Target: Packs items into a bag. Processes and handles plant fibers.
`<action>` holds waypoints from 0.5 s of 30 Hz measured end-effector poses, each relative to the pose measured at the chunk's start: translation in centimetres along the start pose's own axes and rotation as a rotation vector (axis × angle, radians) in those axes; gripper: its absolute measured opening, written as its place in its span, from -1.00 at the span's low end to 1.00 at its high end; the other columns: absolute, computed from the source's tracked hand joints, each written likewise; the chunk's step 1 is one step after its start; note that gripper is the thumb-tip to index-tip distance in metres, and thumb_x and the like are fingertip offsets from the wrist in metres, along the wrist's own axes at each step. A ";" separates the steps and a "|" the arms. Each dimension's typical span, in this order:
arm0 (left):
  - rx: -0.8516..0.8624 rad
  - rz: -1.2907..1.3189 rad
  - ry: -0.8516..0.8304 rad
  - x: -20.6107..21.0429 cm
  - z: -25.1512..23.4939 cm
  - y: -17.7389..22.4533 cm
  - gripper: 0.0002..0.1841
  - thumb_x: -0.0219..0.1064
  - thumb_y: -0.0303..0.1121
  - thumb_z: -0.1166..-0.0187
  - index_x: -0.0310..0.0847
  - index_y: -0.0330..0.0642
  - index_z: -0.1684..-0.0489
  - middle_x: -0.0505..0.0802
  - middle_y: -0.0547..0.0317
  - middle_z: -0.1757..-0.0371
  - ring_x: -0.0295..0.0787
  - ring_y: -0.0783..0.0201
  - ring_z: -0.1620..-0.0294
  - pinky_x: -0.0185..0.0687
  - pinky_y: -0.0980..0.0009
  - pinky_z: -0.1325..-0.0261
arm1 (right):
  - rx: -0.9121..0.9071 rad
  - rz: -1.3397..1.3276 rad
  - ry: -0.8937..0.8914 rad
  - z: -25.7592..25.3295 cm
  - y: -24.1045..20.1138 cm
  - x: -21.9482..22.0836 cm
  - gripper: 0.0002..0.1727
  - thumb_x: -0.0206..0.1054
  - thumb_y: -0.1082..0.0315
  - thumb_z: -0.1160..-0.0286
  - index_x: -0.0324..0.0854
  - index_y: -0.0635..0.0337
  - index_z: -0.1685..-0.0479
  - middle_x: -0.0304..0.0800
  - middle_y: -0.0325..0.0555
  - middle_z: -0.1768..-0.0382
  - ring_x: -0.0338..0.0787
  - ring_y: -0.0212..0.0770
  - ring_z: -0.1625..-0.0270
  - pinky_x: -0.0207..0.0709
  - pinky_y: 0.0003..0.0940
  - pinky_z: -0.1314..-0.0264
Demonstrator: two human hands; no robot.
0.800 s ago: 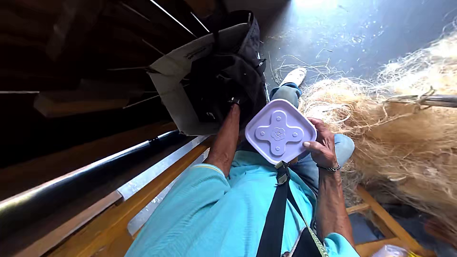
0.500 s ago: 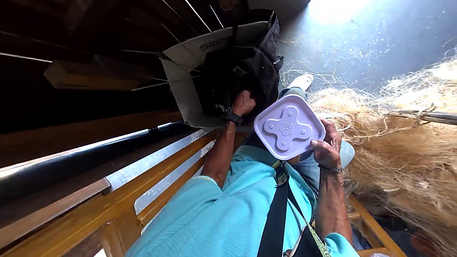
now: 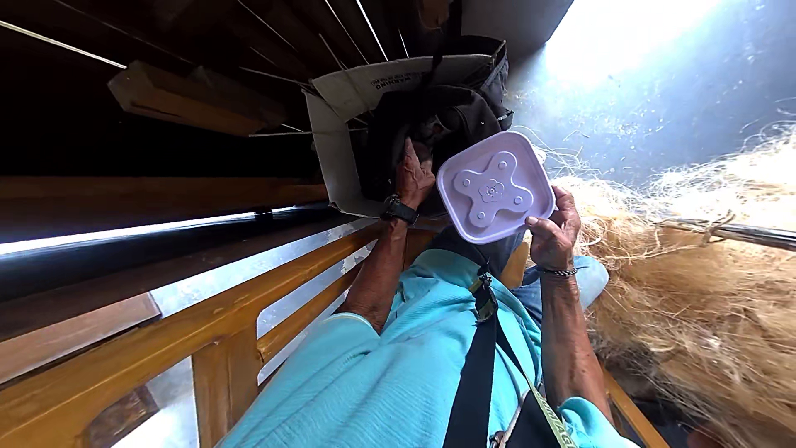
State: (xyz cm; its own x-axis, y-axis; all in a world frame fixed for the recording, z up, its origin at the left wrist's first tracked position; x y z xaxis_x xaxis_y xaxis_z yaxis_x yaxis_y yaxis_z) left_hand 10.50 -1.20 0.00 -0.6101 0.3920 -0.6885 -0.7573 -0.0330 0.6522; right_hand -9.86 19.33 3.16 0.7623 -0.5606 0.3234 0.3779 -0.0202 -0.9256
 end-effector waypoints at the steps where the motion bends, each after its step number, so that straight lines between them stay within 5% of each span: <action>1: 0.004 -0.003 0.017 -0.4 0.0 -0.1 -0.28 0.22 -0.36 -0.70 0.00 -0.54 -0.78 0.60 -0.43 -0.54 0.54 -0.18 -0.60 0.32 0.01 -0.72 | 0.002 0.010 0.004 -0.3 0.1 0.5 -0.25 0.51 0.42 -0.01 0.43 0.06 -0.42 0.82 -0.17 -0.10 0.86 -0.24 -0.04 0.82 -0.21 -0.02; 4: -0.045 -0.165 -0.124 -1.8 0.4 0.0 -0.44 0.19 -0.45 -0.65 0.27 -0.57 -0.62 0.70 -0.45 -0.39 0.65 -0.26 -0.47 0.46 -0.13 -0.57 | 0.002 0.062 0.034 -1.5 0.6 2.0 -0.20 0.50 0.41 -0.01 0.37 0.12 -0.47 0.81 -0.13 -0.08 0.87 -0.20 0.00 0.83 -0.17 0.02; 7: -0.066 -0.430 -0.477 -2.8 1.6 1.0 -0.61 0.38 -0.33 -0.50 0.66 -0.47 -0.17 0.75 -0.42 -0.25 0.66 -0.31 -0.38 0.51 -0.28 -0.38 | 0.018 0.084 0.061 -2.8 0.8 3.1 -0.18 0.49 0.39 -0.05 0.34 0.08 -0.53 0.79 -0.13 -0.07 0.87 -0.19 0.05 0.83 -0.15 0.10; 10: -0.081 -0.599 -0.608 -2.3 4.0 2.6 -0.52 0.33 -0.10 -0.59 0.68 -0.41 -0.17 0.74 -0.40 -0.31 0.60 -0.31 -0.46 0.40 -0.30 -0.46 | 0.027 0.105 0.083 -4.1 0.8 4.4 -0.20 0.42 0.44 -0.11 0.31 0.10 -0.56 0.79 -0.13 -0.06 0.88 -0.20 0.07 0.84 -0.17 0.11; 15: 0.152 -0.577 -0.639 -2.6 3.9 2.3 -0.69 0.33 -0.22 -0.58 0.76 -0.38 0.16 0.85 -0.29 0.02 0.77 -0.23 -0.19 0.51 -0.24 -0.32 | 0.011 0.069 0.081 -6.1 2.2 5.6 -0.19 0.42 0.55 -0.08 0.29 0.25 -0.54 0.79 0.04 -0.08 0.89 -0.09 0.04 0.85 -0.09 0.05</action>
State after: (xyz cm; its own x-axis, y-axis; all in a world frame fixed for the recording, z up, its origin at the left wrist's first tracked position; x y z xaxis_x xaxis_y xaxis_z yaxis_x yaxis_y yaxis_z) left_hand 11.27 1.33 4.52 0.1407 0.7514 -0.6446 -0.8407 0.4345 0.3230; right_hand -8.01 11.09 1.74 0.7417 -0.6256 0.2418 0.3322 0.0294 -0.9428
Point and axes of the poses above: each hand's wrist, its own z-axis away from the middle knuckle, its own x-axis out of the palm, y = z × x, the point moved 2 cm from there along -z, towards the middle knuckle
